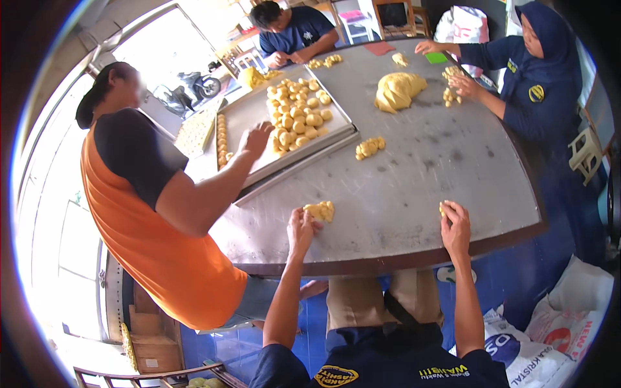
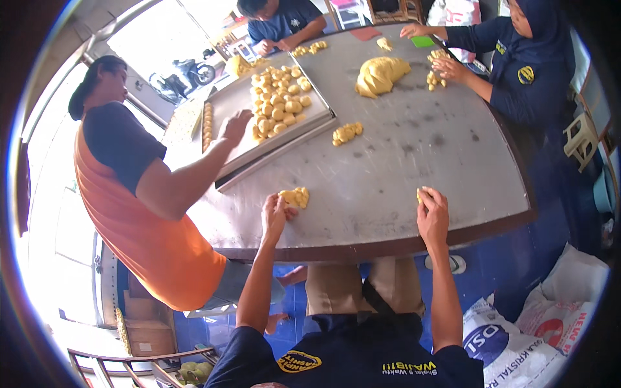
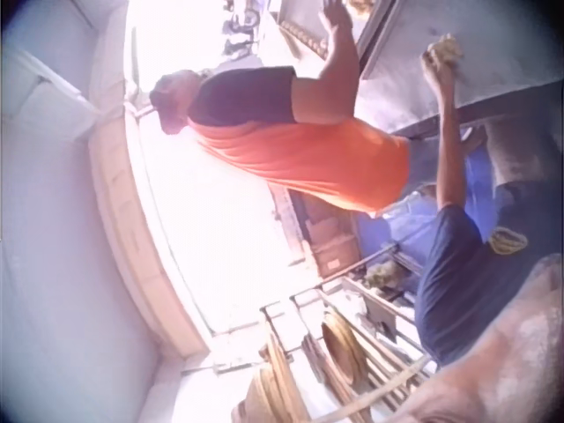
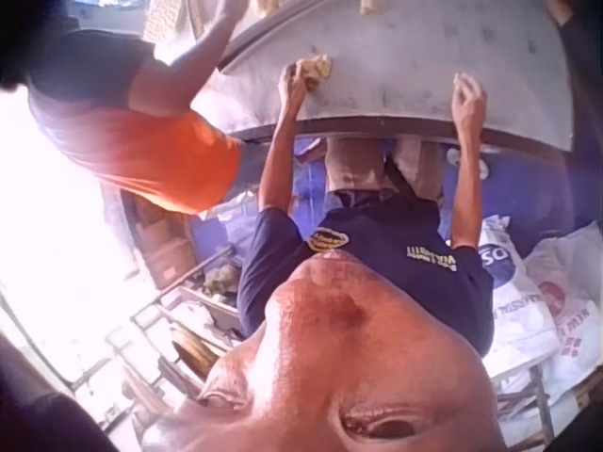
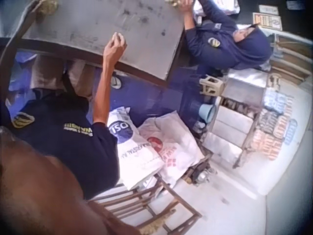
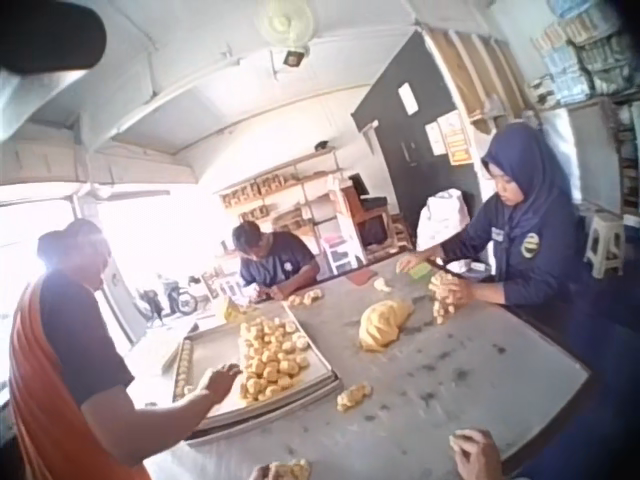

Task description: The person prepares pastries by pinching portions from dough and filling mounds, flattening dough pieces, wrapping filling inside them, and shaping them into balls by hand.

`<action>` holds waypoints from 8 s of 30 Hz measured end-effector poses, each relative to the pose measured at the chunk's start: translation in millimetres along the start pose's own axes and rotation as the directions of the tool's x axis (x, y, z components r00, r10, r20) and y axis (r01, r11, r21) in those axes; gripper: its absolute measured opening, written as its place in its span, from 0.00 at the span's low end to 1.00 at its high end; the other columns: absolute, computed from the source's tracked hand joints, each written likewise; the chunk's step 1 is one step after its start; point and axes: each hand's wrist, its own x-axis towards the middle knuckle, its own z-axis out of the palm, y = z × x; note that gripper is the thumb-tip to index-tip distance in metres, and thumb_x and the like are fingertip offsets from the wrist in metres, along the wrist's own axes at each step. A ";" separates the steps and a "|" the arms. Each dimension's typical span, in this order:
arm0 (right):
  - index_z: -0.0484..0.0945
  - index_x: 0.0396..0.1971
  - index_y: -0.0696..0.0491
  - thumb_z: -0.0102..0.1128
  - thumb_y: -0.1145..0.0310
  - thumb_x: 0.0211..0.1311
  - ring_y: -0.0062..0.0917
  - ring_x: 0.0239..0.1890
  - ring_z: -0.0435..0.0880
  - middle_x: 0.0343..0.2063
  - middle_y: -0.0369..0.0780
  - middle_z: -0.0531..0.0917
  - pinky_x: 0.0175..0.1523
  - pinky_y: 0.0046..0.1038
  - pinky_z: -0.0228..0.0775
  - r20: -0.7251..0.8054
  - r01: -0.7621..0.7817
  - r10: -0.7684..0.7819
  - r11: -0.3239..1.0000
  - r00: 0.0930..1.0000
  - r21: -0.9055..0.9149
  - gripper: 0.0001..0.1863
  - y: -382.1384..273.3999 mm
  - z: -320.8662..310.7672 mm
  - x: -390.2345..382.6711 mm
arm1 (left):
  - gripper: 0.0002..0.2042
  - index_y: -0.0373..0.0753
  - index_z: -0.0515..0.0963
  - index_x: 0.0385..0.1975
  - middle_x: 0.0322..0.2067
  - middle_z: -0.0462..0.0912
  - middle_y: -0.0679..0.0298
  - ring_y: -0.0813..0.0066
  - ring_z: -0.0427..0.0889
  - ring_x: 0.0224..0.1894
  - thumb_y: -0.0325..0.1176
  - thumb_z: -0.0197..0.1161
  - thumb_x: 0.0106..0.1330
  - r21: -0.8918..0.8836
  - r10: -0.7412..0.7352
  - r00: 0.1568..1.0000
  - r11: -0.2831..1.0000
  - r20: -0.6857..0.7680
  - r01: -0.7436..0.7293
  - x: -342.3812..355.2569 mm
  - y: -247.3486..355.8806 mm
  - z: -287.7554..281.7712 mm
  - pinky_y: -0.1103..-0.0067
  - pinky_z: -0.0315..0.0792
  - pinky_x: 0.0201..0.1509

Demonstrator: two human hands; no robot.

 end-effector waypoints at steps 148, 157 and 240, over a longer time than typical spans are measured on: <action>0.85 0.45 0.56 0.58 0.77 0.60 0.37 0.47 0.79 0.43 0.44 0.81 0.47 0.34 0.73 -0.098 0.018 -0.013 0.998 0.995 0.053 0.14 6.9 13.3 -1.0 | 0.14 0.35 0.82 0.45 0.31 0.88 0.59 0.76 0.86 0.33 0.39 0.69 0.70 0.023 0.014 1.000 1.000 -0.007 -0.014 -93.1 32.4 78.0 0.76 0.78 0.40; 0.86 0.43 0.53 0.61 0.77 0.58 0.41 0.53 0.76 0.46 0.44 0.82 0.59 0.39 0.70 -0.046 -0.081 0.086 0.991 0.995 0.103 0.13 7.5 14.0 8.9 | 0.12 0.34 0.81 0.45 0.30 0.87 0.57 0.72 0.87 0.32 0.37 0.68 0.71 0.028 0.062 0.998 0.998 0.006 -0.062 -83.9 33.8 85.6 0.74 0.80 0.40; 0.85 0.55 0.49 0.65 0.77 0.61 0.39 0.50 0.79 0.47 0.42 0.80 0.58 0.36 0.73 0.013 -0.021 0.021 0.999 1.000 0.047 0.21 -9.5 6.7 21.5 | 0.06 0.46 0.89 0.31 0.31 0.89 0.66 0.70 0.88 0.35 0.35 0.66 0.63 0.599 -0.279 0.760 -0.483 0.587 -0.639 128.0 -19.8 -312.0 0.71 0.78 0.40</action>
